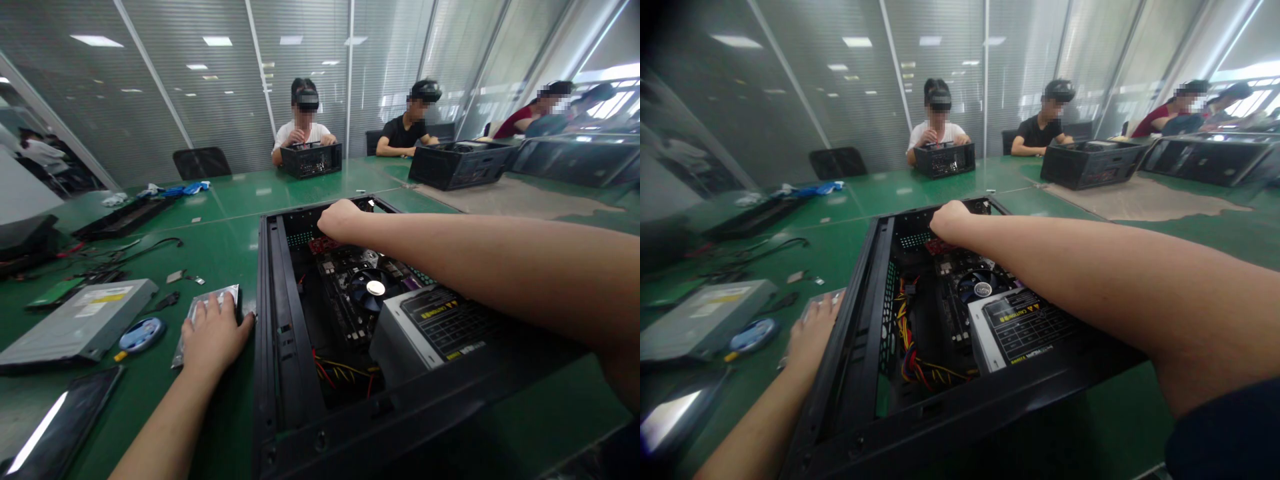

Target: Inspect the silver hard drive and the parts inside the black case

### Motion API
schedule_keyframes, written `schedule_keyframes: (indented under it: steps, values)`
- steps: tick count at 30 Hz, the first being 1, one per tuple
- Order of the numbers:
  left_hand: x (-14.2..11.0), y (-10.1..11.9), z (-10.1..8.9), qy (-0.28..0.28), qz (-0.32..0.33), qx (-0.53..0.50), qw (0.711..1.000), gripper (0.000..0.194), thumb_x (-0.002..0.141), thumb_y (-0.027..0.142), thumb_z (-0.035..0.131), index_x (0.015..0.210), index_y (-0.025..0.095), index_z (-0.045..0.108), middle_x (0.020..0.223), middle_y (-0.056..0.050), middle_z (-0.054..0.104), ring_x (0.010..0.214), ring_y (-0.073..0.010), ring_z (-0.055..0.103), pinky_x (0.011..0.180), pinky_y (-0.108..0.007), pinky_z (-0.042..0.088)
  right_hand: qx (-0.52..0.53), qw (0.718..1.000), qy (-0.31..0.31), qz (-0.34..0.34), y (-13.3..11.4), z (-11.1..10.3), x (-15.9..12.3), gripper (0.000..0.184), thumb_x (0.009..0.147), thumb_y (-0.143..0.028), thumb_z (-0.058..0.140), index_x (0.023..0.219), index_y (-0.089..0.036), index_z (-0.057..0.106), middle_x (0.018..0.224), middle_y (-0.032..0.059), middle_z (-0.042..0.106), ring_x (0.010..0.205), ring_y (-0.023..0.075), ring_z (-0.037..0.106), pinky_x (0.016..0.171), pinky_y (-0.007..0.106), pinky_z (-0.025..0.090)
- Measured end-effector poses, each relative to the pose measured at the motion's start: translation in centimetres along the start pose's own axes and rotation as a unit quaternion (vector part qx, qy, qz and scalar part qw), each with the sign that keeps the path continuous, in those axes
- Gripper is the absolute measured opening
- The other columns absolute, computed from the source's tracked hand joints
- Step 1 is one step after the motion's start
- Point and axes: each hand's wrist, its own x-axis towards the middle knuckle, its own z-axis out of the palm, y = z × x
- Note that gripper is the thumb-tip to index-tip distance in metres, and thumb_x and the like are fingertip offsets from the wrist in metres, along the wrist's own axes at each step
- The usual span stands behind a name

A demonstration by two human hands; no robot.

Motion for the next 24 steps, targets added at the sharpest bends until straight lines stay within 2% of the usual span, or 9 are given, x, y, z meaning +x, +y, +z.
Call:
schedule_keyframes:
  steps: [13,24]
  values:
    - [-0.1,0.3,-0.5,-0.010,-0.012,-0.004,1.000,0.066,0.093,0.041,0.031,0.149,0.007,0.031,0.157,-0.022,0.027,0.143,-0.0393,0.027,0.110,-0.058,0.029,0.007,1.000,-0.015,0.000,0.2,0.4,0.3,0.030,0.082,-0.020,0.067,0.110,-0.010,0.071,0.113,0.0206,0.069,0.108,0.0301,0.066,0.089,0.039,0.053]
    - [0.0,0.3,-0.6,-0.014,-0.014,-0.004,1.000,0.065,0.092,0.039,0.031,0.148,0.006,0.031,0.157,-0.023,0.026,0.144,-0.0383,0.027,0.110,-0.058,0.028,0.039,0.999,0.011,0.022,0.6,0.5,1.1,0.032,0.079,-0.016,0.068,0.109,-0.004,0.070,0.106,0.0249,0.070,0.103,0.0320,0.068,0.088,0.039,0.055]
